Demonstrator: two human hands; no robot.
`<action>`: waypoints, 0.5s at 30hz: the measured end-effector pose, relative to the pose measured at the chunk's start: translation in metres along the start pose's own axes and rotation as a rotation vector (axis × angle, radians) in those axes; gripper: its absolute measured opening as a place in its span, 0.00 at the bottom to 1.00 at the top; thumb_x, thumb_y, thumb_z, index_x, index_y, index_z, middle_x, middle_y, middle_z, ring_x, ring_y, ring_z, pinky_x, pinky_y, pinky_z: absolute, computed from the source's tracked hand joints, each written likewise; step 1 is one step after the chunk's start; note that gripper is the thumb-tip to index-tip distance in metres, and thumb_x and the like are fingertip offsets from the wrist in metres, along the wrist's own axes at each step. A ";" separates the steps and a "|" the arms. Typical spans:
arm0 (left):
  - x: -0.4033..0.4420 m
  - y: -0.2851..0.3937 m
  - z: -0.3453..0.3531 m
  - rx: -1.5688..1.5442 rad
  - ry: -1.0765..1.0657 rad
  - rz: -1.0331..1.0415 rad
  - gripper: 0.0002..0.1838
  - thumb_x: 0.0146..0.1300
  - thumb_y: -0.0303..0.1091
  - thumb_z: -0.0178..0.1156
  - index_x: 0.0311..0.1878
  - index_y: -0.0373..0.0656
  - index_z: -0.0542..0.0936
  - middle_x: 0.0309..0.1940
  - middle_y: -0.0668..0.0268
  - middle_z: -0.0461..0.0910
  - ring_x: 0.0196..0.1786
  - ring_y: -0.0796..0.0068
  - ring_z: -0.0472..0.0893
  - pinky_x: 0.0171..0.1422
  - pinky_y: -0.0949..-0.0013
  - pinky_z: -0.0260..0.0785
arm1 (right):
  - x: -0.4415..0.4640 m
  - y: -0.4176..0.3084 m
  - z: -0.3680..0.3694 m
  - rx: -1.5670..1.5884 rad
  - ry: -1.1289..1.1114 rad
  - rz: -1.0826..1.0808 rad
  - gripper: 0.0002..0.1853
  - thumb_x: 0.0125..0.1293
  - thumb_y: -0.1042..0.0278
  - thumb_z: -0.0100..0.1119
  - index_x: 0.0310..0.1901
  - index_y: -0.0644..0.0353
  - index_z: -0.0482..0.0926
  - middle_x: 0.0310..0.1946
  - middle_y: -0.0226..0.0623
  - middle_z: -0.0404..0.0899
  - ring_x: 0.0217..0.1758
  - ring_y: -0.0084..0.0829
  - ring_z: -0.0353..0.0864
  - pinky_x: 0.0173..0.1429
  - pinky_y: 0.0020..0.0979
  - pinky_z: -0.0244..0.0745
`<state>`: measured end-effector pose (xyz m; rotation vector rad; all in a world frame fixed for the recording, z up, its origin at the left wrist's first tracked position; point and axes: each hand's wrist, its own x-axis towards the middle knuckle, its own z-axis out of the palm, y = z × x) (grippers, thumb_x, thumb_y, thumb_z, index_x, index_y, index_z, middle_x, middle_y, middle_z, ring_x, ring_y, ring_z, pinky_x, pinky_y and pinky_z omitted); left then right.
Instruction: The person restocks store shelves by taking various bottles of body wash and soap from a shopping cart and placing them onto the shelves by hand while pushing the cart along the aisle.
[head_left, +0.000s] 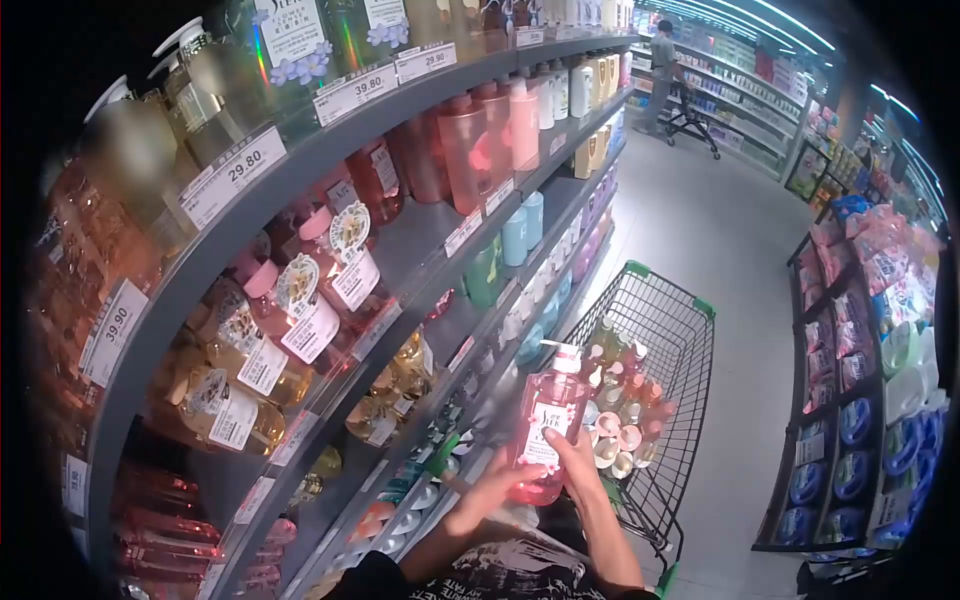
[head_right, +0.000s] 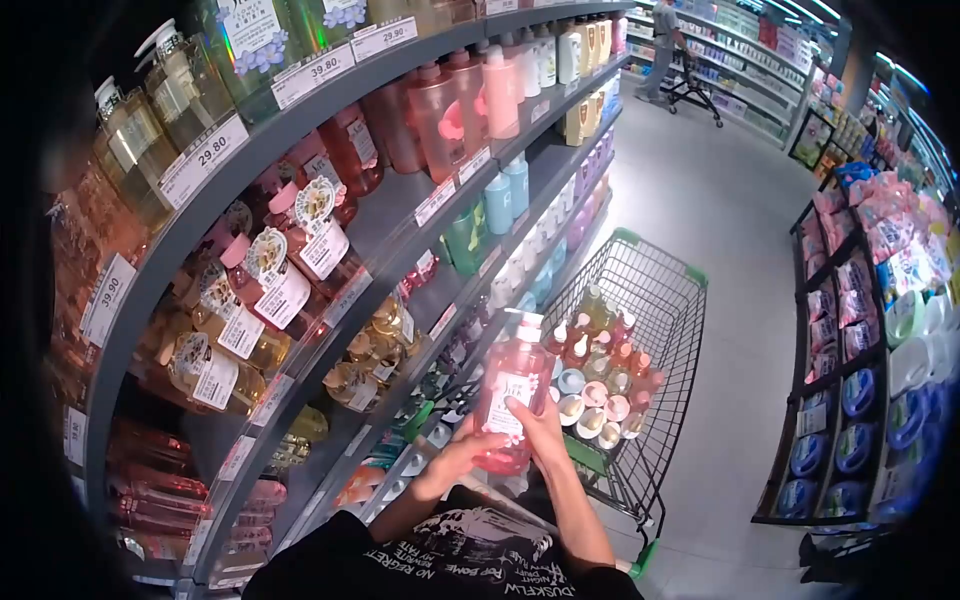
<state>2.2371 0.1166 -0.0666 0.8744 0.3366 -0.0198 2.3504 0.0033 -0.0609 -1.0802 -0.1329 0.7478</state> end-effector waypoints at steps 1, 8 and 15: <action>-0.011 0.006 0.001 0.022 0.016 -0.018 0.32 0.65 0.28 0.63 0.71 0.44 0.65 0.58 0.60 0.77 0.59 0.67 0.80 0.60 0.62 0.78 | 0.001 0.010 -0.002 0.013 -0.006 0.035 0.25 0.66 0.71 0.66 0.63 0.64 0.71 0.53 0.39 0.80 0.51 0.28 0.82 0.54 0.30 0.78; -0.013 -0.007 -0.017 0.037 0.075 0.084 0.29 0.67 0.25 0.61 0.70 0.38 0.66 0.57 0.62 0.78 0.60 0.72 0.78 0.63 0.66 0.73 | 0.001 0.013 0.009 -0.062 -0.127 0.098 0.22 0.67 0.68 0.65 0.60 0.65 0.74 0.49 0.38 0.82 0.48 0.25 0.82 0.53 0.29 0.78; 0.003 -0.016 -0.025 -0.164 0.302 0.167 0.24 0.70 0.29 0.57 0.69 0.39 0.68 0.56 0.64 0.79 0.56 0.73 0.80 0.63 0.66 0.72 | 0.023 0.038 0.002 -0.065 -0.114 0.109 0.22 0.76 0.58 0.54 0.63 0.66 0.73 0.51 0.35 0.81 0.53 0.23 0.77 0.57 0.26 0.72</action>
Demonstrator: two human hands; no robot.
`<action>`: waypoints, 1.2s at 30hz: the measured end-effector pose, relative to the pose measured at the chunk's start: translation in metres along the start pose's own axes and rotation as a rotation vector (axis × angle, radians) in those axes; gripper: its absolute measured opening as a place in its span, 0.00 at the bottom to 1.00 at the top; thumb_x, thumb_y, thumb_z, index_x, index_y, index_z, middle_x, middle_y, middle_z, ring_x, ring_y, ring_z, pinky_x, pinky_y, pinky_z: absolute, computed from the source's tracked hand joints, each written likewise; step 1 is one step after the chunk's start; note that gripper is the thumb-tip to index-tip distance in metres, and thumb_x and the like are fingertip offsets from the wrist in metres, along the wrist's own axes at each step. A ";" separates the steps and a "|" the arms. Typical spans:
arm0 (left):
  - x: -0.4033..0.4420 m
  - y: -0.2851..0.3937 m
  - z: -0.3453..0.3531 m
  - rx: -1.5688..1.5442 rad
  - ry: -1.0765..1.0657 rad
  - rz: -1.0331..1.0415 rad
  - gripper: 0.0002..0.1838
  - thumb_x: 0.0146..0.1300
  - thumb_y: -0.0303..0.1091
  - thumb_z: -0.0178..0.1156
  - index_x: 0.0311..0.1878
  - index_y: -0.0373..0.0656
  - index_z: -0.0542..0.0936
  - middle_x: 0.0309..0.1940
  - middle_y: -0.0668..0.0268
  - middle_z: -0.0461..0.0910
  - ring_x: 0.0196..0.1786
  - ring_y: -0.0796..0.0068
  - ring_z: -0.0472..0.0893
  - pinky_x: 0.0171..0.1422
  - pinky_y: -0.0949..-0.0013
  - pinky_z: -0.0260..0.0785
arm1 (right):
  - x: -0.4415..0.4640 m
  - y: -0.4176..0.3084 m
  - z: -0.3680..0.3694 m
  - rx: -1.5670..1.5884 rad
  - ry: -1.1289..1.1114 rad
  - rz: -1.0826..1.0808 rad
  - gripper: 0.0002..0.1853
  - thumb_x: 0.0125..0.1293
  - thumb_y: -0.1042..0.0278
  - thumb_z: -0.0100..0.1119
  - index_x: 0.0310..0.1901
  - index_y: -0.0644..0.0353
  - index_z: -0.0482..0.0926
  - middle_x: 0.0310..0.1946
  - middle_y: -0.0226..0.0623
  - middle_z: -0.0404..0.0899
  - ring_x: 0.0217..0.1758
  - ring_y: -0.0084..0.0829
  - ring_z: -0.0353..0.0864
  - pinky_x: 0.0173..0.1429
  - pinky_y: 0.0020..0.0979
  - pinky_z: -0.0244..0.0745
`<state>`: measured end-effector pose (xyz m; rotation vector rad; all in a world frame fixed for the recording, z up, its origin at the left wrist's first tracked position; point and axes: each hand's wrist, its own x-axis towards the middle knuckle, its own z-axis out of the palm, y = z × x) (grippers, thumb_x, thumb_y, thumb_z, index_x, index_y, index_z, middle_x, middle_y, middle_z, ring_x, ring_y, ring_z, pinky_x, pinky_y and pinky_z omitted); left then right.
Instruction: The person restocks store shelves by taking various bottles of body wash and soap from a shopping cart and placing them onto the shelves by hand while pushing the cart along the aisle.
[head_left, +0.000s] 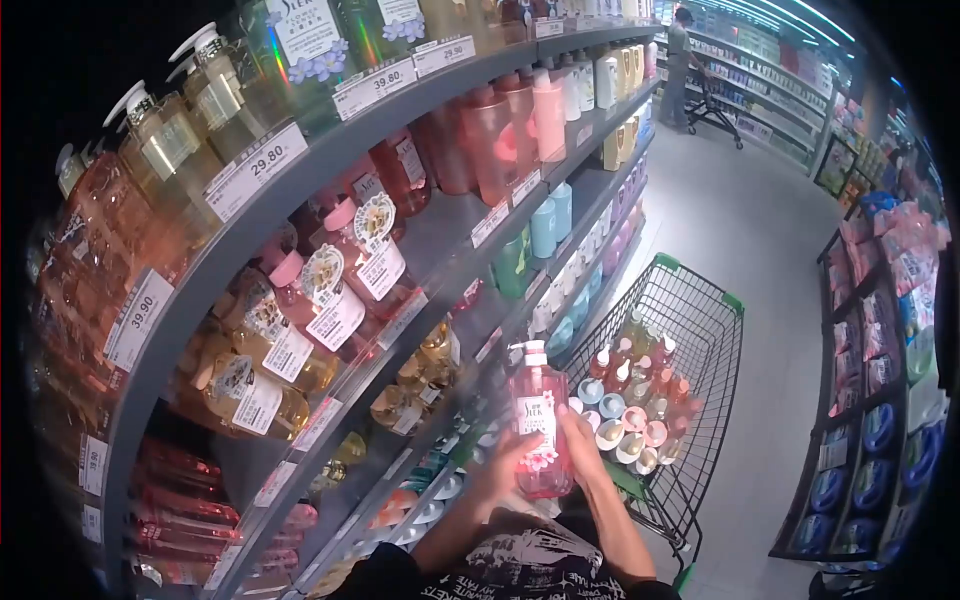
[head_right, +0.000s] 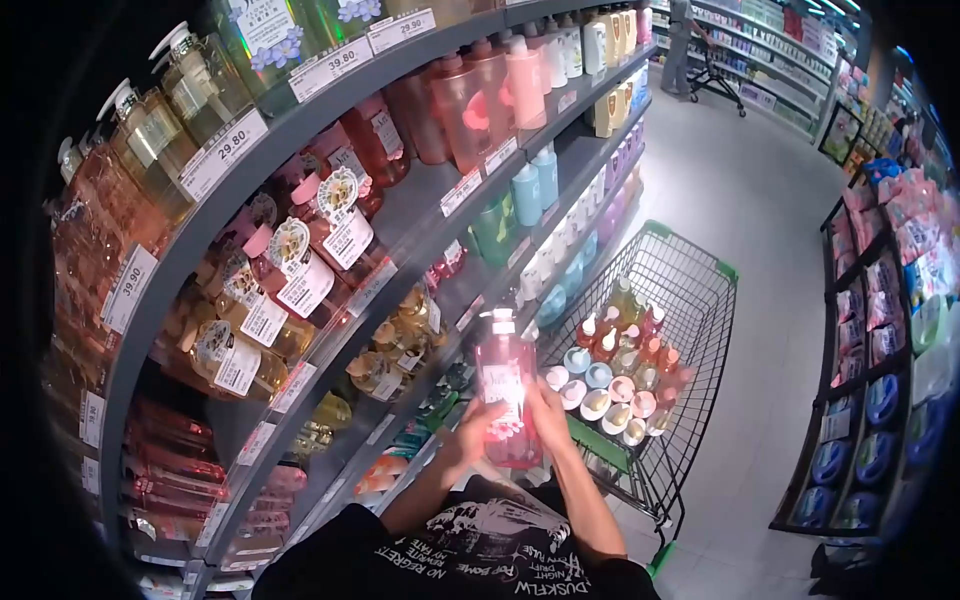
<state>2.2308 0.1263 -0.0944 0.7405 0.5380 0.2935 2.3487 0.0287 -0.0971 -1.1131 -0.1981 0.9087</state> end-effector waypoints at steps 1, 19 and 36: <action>0.012 -0.005 -0.013 -0.009 -0.096 -0.009 0.24 0.72 0.35 0.56 0.68 0.40 0.69 0.55 0.63 0.79 0.55 0.74 0.80 0.62 0.66 0.72 | -0.004 -0.003 0.004 -0.052 -0.007 -0.018 0.23 0.76 0.58 0.53 0.64 0.65 0.73 0.52 0.35 0.81 0.54 0.23 0.77 0.58 0.26 0.72; 0.127 0.080 -0.018 0.586 0.046 0.165 0.41 0.48 0.12 0.64 0.69 0.39 0.63 0.55 0.60 0.79 0.55 0.61 0.82 0.57 0.58 0.80 | -0.017 0.025 -0.026 -0.582 0.028 -0.070 0.25 0.63 0.60 0.68 0.57 0.65 0.76 0.50 0.50 0.82 0.56 0.41 0.82 0.57 0.38 0.77; 0.204 0.098 0.027 0.838 0.087 0.505 0.31 0.50 0.18 0.71 0.59 0.38 0.73 0.48 0.63 0.81 0.46 0.72 0.82 0.52 0.67 0.78 | 0.004 0.035 -0.037 -1.350 0.084 -0.401 0.27 0.52 0.66 0.61 0.58 0.54 0.78 0.32 0.36 0.78 0.34 0.35 0.84 0.34 0.35 0.80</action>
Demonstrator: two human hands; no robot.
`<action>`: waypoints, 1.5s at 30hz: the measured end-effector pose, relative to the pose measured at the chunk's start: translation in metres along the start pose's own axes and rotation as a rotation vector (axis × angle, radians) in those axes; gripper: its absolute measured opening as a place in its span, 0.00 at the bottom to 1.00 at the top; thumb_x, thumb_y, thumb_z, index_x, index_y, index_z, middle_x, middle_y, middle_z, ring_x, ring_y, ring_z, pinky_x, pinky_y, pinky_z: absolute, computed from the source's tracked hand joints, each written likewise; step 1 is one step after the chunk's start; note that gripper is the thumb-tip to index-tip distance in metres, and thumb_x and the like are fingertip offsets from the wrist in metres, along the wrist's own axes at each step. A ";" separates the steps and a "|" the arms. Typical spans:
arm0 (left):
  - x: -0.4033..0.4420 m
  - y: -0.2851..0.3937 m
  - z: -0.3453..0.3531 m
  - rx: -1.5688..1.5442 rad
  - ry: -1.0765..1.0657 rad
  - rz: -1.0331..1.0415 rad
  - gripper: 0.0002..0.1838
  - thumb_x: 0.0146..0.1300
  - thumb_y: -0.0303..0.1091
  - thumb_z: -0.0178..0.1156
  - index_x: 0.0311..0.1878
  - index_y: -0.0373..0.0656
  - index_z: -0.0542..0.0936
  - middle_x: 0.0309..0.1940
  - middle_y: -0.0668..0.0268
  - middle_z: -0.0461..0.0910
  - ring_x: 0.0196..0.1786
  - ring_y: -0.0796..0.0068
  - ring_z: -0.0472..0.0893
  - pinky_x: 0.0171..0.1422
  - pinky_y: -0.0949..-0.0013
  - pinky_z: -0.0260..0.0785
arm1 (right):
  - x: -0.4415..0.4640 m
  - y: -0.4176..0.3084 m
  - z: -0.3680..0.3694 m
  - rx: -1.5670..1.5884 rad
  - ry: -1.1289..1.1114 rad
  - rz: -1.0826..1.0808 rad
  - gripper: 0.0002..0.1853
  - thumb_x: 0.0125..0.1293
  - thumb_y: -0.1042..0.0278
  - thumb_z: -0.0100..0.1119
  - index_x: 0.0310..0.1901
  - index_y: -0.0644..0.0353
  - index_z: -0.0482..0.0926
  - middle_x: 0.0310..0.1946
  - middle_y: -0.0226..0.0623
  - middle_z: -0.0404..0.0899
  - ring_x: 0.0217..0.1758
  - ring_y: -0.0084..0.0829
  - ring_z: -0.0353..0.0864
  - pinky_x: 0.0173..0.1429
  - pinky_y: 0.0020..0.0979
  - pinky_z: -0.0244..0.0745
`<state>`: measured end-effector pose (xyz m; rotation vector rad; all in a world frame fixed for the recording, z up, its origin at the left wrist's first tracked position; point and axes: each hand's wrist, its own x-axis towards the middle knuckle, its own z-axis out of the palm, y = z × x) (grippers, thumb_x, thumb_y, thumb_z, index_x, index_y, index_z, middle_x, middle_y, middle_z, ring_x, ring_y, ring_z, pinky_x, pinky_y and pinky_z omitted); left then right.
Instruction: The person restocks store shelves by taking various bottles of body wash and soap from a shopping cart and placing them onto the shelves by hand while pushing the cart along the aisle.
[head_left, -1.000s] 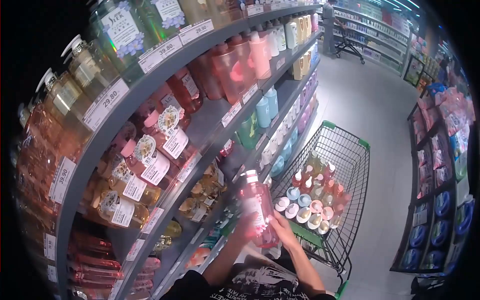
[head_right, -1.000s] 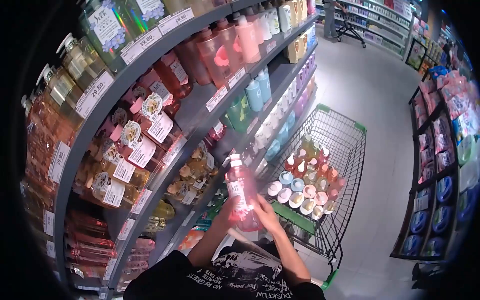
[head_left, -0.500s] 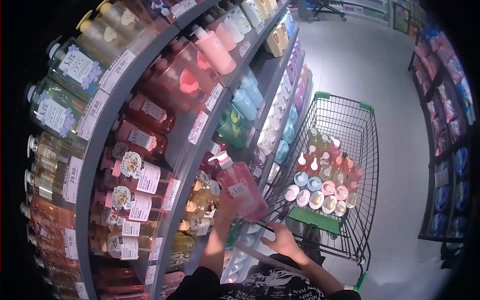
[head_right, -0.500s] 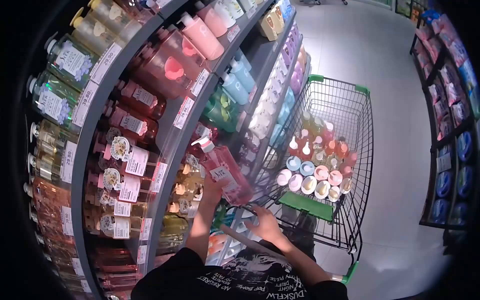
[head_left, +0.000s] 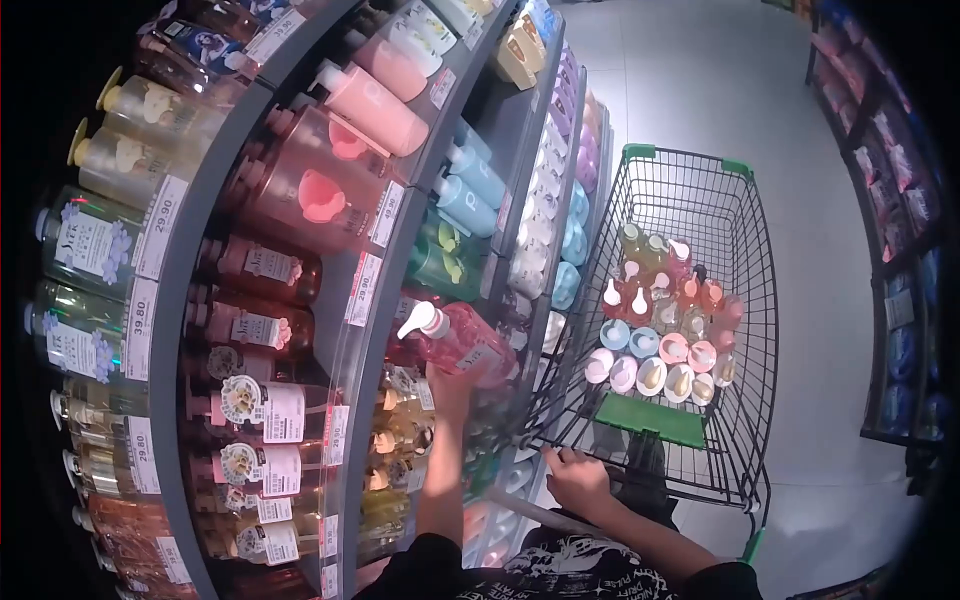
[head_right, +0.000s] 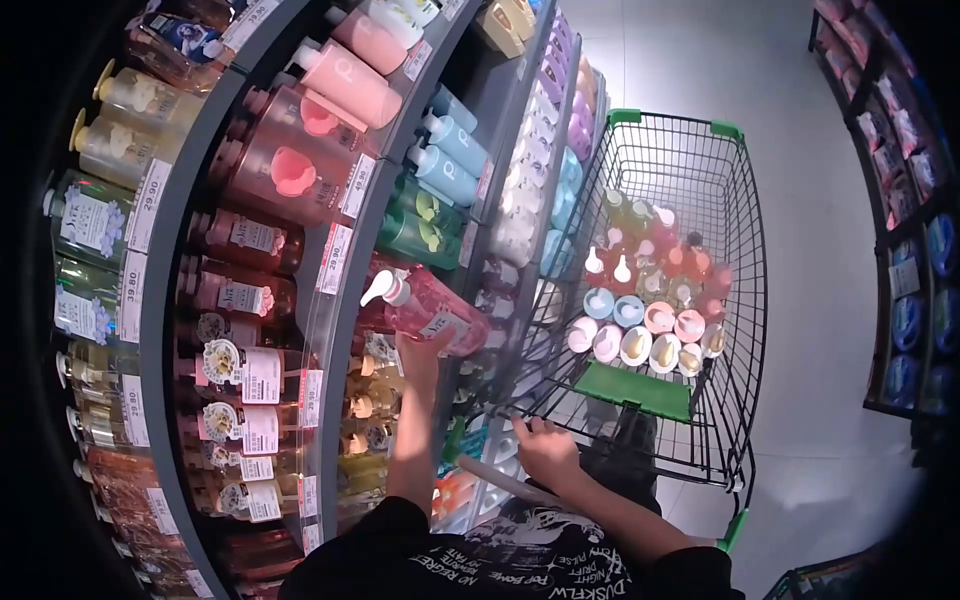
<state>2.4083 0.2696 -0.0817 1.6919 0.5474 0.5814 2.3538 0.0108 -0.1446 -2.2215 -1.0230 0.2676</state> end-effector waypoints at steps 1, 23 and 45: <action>0.003 0.004 0.005 -0.013 0.004 0.031 0.31 0.48 0.18 0.72 0.58 0.38 0.74 0.48 0.64 0.81 0.47 0.72 0.82 0.53 0.67 0.78 | 0.002 0.000 -0.001 -0.039 -0.004 0.008 0.26 0.52 0.66 0.60 0.57 0.54 0.79 0.32 0.33 0.77 0.34 0.33 0.82 0.34 0.33 0.78; 0.105 -0.127 -0.040 -0.005 0.486 0.114 0.35 0.52 0.16 0.72 0.64 0.33 0.69 0.57 0.58 0.78 0.53 0.69 0.80 0.60 0.64 0.74 | 0.033 0.018 -0.008 0.004 0.003 0.044 0.28 0.51 0.71 0.59 0.59 0.55 0.76 0.34 0.34 0.73 0.37 0.35 0.80 0.38 0.34 0.77; -0.004 -0.031 0.073 0.453 -0.262 -0.193 0.22 0.55 0.35 0.70 0.53 0.44 0.77 0.46 0.60 0.82 0.52 0.64 0.80 0.52 0.59 0.72 | 0.123 0.109 -0.142 0.353 -0.177 0.289 0.29 0.60 0.57 0.66 0.60 0.62 0.75 0.41 0.53 0.84 0.45 0.49 0.85 0.53 0.44 0.79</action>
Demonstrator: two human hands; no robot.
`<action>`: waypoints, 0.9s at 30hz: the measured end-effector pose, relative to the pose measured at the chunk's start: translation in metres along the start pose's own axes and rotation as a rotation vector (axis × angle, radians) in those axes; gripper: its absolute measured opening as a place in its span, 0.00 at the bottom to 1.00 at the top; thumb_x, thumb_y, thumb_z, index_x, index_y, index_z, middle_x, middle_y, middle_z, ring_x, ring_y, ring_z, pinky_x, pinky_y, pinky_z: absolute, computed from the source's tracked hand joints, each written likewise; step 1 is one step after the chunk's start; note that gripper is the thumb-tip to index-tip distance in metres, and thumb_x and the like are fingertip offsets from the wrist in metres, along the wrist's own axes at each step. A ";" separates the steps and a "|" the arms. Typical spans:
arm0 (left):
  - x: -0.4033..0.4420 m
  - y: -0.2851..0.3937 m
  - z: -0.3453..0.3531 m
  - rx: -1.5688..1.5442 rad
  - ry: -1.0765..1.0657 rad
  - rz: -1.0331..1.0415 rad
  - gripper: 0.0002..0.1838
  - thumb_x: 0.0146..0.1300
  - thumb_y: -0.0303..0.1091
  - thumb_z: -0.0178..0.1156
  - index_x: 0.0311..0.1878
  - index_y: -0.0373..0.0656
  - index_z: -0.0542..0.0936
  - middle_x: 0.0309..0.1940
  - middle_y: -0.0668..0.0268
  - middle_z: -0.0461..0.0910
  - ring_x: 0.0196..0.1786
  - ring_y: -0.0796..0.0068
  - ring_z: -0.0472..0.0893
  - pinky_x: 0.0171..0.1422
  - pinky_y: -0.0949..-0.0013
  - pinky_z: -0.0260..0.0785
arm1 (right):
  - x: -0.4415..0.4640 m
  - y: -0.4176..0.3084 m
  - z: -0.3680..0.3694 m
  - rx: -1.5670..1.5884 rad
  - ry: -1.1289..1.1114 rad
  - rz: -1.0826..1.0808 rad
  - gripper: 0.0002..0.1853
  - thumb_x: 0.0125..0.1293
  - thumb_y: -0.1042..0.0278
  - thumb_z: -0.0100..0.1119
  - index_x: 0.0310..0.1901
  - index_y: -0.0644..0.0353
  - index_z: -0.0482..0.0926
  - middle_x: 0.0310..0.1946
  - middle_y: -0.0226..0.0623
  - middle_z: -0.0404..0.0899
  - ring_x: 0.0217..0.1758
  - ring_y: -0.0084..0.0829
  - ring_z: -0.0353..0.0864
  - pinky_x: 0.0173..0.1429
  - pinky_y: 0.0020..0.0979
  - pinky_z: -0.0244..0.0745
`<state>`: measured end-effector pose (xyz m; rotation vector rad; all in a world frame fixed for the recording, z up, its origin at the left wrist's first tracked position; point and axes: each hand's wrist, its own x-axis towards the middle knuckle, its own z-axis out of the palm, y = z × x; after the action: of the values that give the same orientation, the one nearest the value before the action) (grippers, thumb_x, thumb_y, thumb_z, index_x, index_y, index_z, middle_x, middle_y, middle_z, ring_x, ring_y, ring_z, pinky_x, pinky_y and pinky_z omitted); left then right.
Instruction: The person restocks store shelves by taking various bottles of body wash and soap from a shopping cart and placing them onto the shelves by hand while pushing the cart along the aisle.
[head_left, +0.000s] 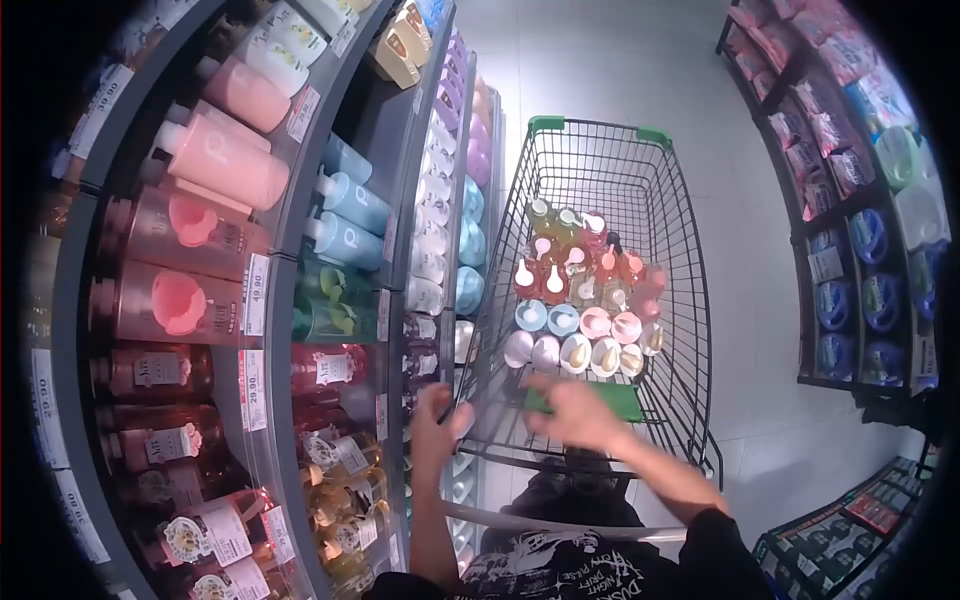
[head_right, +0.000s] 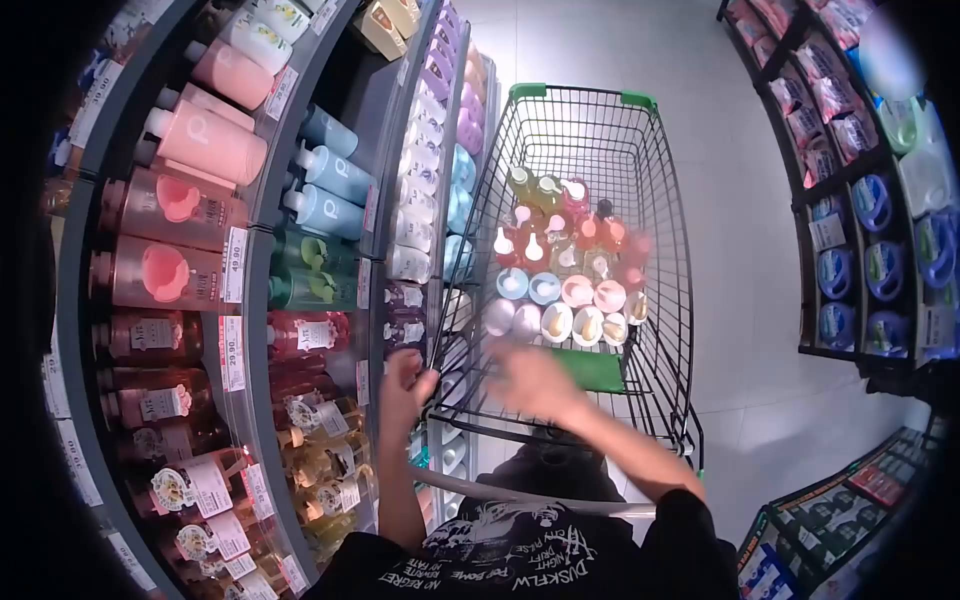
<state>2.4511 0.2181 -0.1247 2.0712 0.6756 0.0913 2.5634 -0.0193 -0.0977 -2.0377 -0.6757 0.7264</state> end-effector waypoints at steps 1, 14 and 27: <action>-0.013 0.002 0.012 0.241 -0.120 0.182 0.22 0.54 0.36 0.70 0.52 0.45 0.79 0.46 0.59 0.83 0.54 0.62 0.80 0.55 0.56 0.70 | 0.025 0.034 -0.014 -0.040 0.030 0.164 0.29 0.59 0.55 0.66 0.59 0.64 0.76 0.42 0.52 0.84 0.44 0.45 0.86 0.51 0.41 0.79; -0.010 0.012 0.047 0.747 -0.016 0.225 0.14 0.49 0.32 0.62 0.42 0.51 0.83 0.39 0.70 0.84 0.45 0.67 0.80 0.61 0.59 0.63 | 0.260 0.268 -0.135 -0.250 0.409 0.441 0.31 0.58 0.54 0.70 0.59 0.61 0.72 0.43 0.53 0.84 0.47 0.50 0.85 0.52 0.47 0.79; -0.011 0.002 0.046 0.737 0.010 0.288 0.12 0.49 0.30 0.61 0.39 0.52 0.84 0.35 0.70 0.84 0.42 0.66 0.81 0.58 0.59 0.65 | 0.233 0.264 -0.172 -0.364 0.574 0.328 0.23 0.60 0.50 0.65 0.51 0.57 0.78 0.36 0.50 0.85 0.41 0.51 0.85 0.45 0.48 0.80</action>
<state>2.4576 0.1773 -0.1469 2.8721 0.4414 0.0129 2.8945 -0.0821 -0.2972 -2.5682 -0.1434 0.1656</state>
